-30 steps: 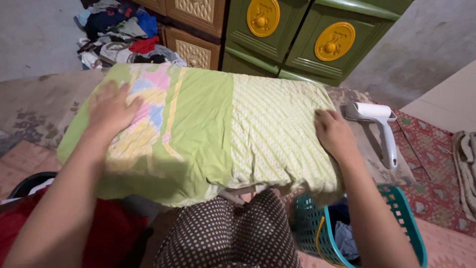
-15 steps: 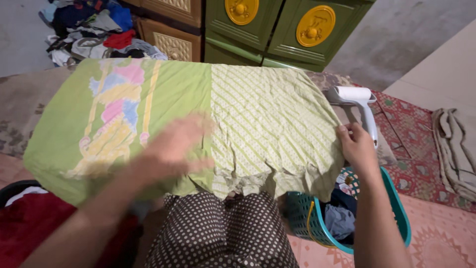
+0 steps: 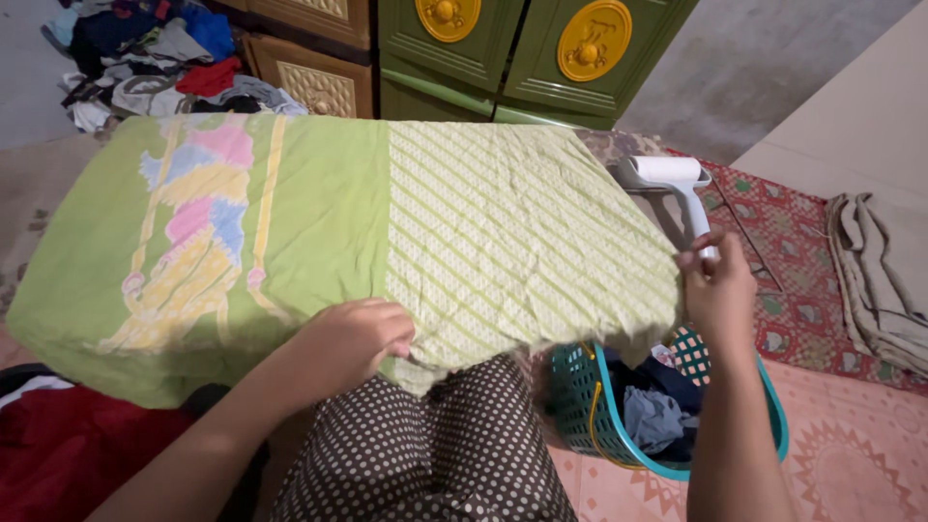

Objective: The person uses a lint roller to clean a light green patterned shirt on an ironing board, then switches to a plaid shirt and continues rolling. The person folds the plaid shirt after cleaning and places it aside.

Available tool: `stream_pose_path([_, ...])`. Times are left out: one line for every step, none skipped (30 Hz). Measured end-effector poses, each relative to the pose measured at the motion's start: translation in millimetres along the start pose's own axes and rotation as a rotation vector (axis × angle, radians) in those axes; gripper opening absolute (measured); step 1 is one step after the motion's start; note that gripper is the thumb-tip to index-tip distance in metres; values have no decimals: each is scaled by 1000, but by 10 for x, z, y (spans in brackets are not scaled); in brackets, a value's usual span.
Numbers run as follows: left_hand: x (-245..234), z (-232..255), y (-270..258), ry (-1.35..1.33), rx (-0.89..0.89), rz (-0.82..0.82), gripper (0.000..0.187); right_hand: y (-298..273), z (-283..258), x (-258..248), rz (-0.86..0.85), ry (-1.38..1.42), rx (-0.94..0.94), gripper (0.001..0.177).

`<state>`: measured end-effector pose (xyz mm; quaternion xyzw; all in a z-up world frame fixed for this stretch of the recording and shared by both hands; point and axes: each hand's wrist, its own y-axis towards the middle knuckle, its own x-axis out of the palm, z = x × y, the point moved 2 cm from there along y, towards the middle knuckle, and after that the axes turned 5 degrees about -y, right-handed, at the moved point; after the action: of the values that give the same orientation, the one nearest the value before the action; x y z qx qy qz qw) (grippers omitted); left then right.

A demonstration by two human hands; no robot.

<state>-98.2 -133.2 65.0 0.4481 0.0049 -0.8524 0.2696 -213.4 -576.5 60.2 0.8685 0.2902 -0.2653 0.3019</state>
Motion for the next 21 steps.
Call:
stream_pose_path([9,3,-21,-8,-52,-46,5,-55,-39,-32,2,-148,-81,30])
stream_pose_path([11,5,-27,-14,-102,-89,10,-90,-78,-57,5,-294,-165,33])
stream_pose_path([7,11,-27,4,-110,-123,12,-116,-87,-74,-15,-330,-126,33])
stream_pose_path([1,10,-31,21,-119,-158,14,-142,-84,-90,-36,-367,-86,34])
stream_pose_path([-5,7,-26,38,-128,-193,17,-149,-71,-110,-57,-404,-46,34])
stream_pose_path([-15,11,-17,32,-124,-187,17,-141,-62,-137,-11,-421,-61,36])
stream_pose_path([-25,12,-5,26,-120,-182,18,-112,-42,-167,34,-437,-76,39])
stream_pose_path([-28,14,2,19,-117,-178,19,-65,-14,-192,78,-454,-91,41])
stream_pose_path([-28,10,11,30,-127,-181,17,-10,-1,-210,149,-465,-213,42])
stream_pose_path([-25,9,18,40,-138,-184,16,54,17,-228,219,-475,-336,42])
stream_pose_path([-22,10,20,49,-149,-188,15,106,37,-216,287,-483,-459,43])
stream_pose_path([-29,0,31,29,-197,-174,15,202,87,-169,212,-461,-378,46])
stream_pose_path([-38,-6,33,10,-246,-161,15,305,125,-121,137,-438,-297,48])
stream_pose_path([-43,-4,29,-12,-296,-147,16,371,157,-85,60,-415,-216,50])
stream_pose_path([-45,9,43,-14,-289,-144,16,410,154,-76,66,-414,-226,46])
stream_pose_path([-55,21,67,-14,-281,-139,16,431,129,-74,74,-411,-239,41])
stream_pose_path([-69,37,90,-14,-273,-133,16,417,87,-90,82,-408,-251,37])
stream_pose_path([-73,50,106,3,-305,-174,14,369,25,-129,105,-381,-286,36])
stream_pose_path([-79,65,124,20,-337,-215,14,270,-43,-204,128,-355,-322,35])
stream_pose_path([-93,77,138,37,-370,-256,13,144,-124,-282,149,-326,-357,34])
stream_pose_path([-115,99,149,25,-358,-257,14,6,-206,-351,146,-315,-344,34])
